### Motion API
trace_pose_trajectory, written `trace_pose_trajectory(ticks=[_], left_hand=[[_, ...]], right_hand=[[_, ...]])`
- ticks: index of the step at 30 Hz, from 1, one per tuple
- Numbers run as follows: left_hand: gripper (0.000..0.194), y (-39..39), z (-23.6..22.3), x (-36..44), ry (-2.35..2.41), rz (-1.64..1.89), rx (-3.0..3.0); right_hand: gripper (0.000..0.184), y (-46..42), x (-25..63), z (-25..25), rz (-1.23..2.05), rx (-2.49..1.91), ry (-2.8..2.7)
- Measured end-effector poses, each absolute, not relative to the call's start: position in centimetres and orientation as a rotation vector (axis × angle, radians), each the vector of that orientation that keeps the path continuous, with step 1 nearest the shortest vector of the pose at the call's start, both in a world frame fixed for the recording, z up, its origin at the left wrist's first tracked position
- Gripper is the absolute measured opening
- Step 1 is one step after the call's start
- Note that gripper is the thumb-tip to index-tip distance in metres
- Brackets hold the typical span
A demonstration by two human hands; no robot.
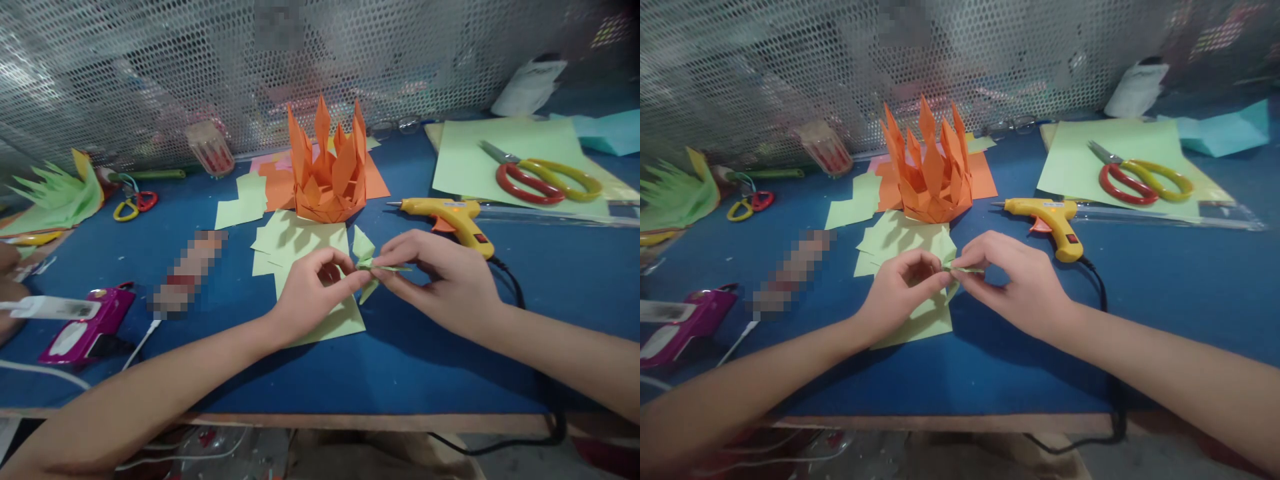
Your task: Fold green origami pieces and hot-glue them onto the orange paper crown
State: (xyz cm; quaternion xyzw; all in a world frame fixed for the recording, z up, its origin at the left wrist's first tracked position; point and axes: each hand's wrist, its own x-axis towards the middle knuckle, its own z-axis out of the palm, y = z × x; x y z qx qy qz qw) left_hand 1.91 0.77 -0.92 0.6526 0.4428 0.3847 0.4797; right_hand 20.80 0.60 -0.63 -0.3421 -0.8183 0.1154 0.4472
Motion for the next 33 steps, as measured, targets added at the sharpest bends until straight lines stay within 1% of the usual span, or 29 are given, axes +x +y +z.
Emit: trace_pose_trajectory(ticks=[5,17,26,33], left_hand=[[0.012,0.86,-0.95,1.97,1.111,0.936,1.631],[0.006,0.81,-0.70,1.95,1.134,0.920,1.636],[0.010,0.64,-0.74,1.92,1.118,0.946,1.858],[0.011,0.64,-0.94,1.72,1.091,0.863,1.978]], right_hand=[[0.009,0.67,20.88,-0.65,0.191,-0.800,-2.084],[0.014,0.80,21.07,-0.68,0.218,-0.797,-2.158],[0.014,0.81,20.97,-0.62,0.227,-0.828,-2.163],[0.017,0.92,20.99,-0.68,0.209,-0.848,-2.186]])
